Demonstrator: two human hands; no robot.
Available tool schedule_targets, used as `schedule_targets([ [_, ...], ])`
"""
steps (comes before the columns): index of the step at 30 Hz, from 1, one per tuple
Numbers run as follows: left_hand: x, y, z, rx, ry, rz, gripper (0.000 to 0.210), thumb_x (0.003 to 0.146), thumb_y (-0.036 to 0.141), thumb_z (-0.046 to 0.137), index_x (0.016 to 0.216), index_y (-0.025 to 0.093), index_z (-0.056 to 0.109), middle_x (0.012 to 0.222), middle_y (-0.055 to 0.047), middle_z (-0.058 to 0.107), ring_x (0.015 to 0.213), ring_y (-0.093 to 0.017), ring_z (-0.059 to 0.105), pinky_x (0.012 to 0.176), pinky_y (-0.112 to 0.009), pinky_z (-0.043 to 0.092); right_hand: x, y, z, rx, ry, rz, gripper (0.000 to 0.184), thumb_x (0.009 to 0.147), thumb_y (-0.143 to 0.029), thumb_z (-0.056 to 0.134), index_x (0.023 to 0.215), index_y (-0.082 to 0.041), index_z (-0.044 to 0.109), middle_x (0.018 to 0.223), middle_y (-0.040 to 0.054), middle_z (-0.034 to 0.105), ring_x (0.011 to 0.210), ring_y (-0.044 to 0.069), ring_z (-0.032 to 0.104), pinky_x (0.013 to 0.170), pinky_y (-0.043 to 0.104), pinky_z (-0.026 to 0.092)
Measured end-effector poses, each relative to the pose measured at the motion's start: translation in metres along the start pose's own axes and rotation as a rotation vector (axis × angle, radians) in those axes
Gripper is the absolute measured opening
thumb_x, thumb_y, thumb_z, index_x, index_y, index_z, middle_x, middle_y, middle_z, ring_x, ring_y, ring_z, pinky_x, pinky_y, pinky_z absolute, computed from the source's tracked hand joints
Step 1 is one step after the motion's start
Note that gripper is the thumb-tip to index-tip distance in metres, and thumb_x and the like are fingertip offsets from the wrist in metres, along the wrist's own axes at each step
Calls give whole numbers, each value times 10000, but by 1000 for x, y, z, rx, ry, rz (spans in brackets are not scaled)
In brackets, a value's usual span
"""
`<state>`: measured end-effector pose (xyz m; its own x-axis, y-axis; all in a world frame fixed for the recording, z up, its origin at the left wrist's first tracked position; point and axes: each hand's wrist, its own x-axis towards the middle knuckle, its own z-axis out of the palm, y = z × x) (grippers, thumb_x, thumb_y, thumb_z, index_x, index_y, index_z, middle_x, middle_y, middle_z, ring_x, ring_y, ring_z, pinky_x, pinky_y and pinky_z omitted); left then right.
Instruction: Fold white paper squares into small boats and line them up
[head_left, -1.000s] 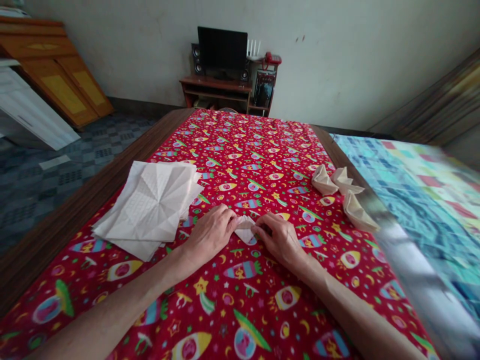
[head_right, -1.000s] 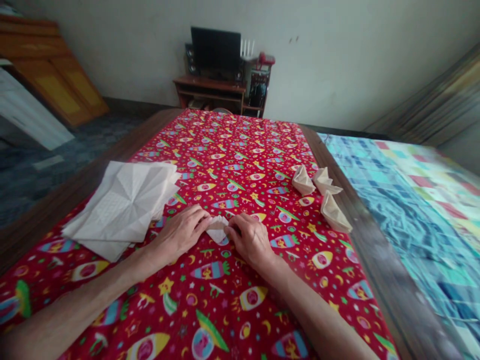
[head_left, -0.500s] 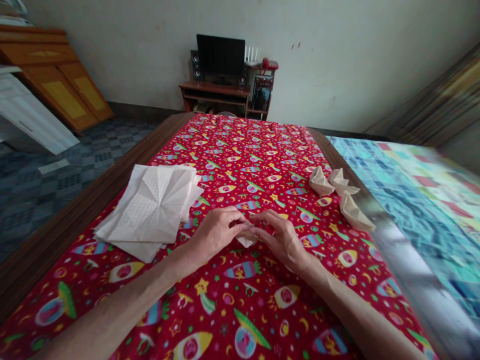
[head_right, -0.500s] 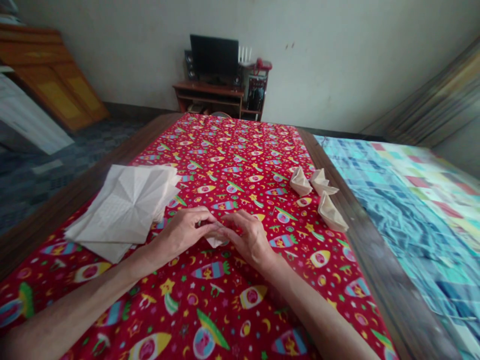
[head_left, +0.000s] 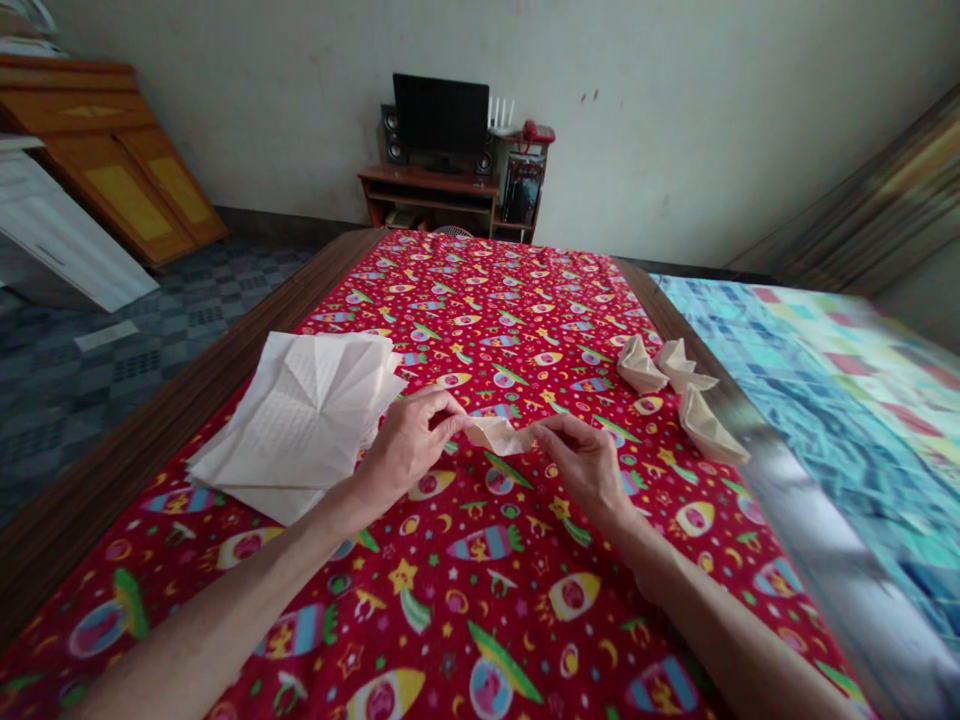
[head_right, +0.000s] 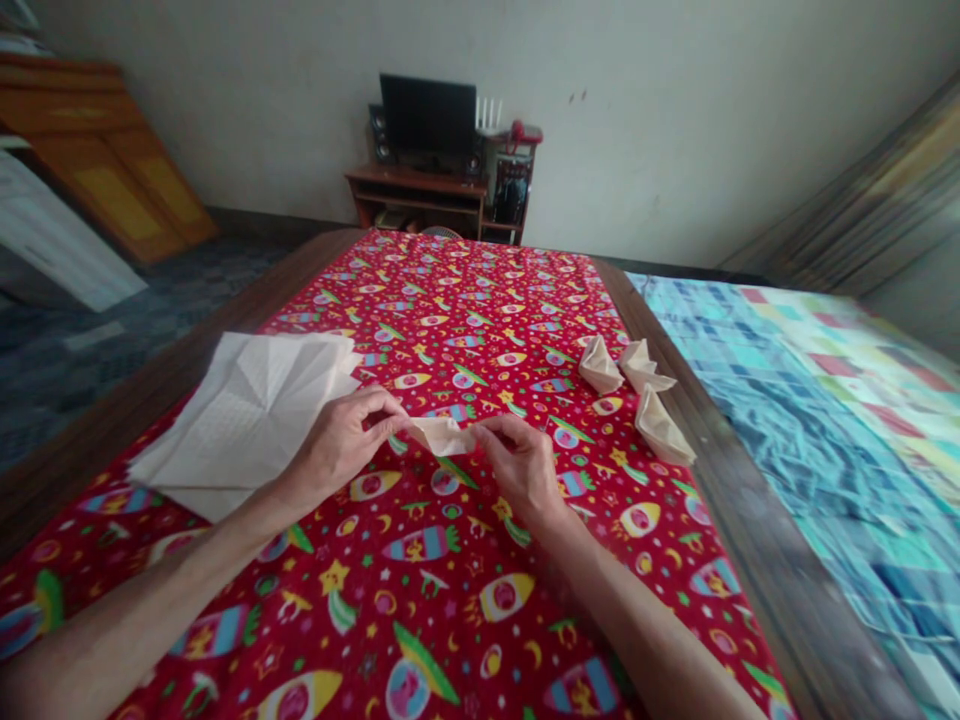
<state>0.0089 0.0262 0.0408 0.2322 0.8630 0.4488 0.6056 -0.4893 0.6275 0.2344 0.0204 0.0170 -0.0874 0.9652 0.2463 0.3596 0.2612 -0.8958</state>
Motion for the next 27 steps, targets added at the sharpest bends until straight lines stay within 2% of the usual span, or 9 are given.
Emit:
schedule_targets([
  [5, -4, -17, 3, 120, -7, -7, 110, 861, 176, 532, 753, 174, 552, 774, -16, 594, 729, -149, 567, 681, -258, 437, 6, 7, -6, -159, 41, -42, 256, 863, -386, 508, 766, -169, 604, 616, -13, 571, 552, 109, 494, 520, 212, 386],
  [11, -10, -26, 12, 237, -126, -12, 155, 875, 169, 486, 730, 184, 538, 790, -23, 557, 774, -161, 555, 718, -273, 444, 8, 15, -5, -413, -44, 40, 223, 833, -326, 480, 709, -182, 596, 558, -19, 559, 503, 113, 493, 492, 217, 342],
  [15, -14, -30, 19, 319, -154, -28, 153, 844, 177, 531, 694, 184, 559, 808, -27, 549, 800, -166, 562, 755, -287, 466, 8, 14, -4, -587, -85, 21, 207, 819, -309, 473, 708, -192, 603, 585, -7, 590, 523, 121, 521, 522, 223, 330],
  [18, -16, -25, 22, 389, -105, 1, 81, 830, 162, 556, 869, 183, 624, 993, -62, 586, 958, -209, 566, 865, -350, 470, 6, 13, -3, -691, -103, -11, 203, 823, -301, 469, 707, -194, 598, 606, 1, 605, 526, 121, 523, 532, 227, 314],
  [20, -18, -18, 23, 409, -127, 111, 308, 846, 98, 501, 1123, 196, 594, 1218, -78, 558, 1146, -229, 506, 990, -398, 416, 5, 13, -1, -743, -87, -28, 199, 825, -295, 469, 698, -198, 587, 599, 0, 602, 519, 122, 515, 525, 230, 295],
  [22, -21, -9, 24, 415, -226, 262, 468, 858, 34, 420, 1285, 206, 503, 1365, -58, 495, 1288, -216, 406, 1087, -421, 327, 4, 15, 0, -796, -57, -48, 187, 823, -285, 473, 690, -203, 576, 595, -2, 601, 518, 125, 513, 518, 235, 275],
  [24, -26, 0, 27, 417, -333, 354, 480, 880, 39, 382, 1328, 190, 469, 1406, -48, 475, 1350, -199, 342, 1130, -432, 264, 2, 16, 2, -845, -37, -72, 181, 824, -271, 471, 687, -205, 568, 593, 0, 601, 525, 129, 518, 519, 240, 262],
  [27, -33, 9, 32, 420, -371, 323, 399, 949, 223, 396, 1338, 164, 461, 1409, -82, 473, 1368, -212, 328, 1134, -466, 243, -1, 14, 1, -916, -46, -99, 180, 830, -258, 467, 690, -202, 565, 598, 5, 605, 541, 134, 528, 528, 249, 260],
])
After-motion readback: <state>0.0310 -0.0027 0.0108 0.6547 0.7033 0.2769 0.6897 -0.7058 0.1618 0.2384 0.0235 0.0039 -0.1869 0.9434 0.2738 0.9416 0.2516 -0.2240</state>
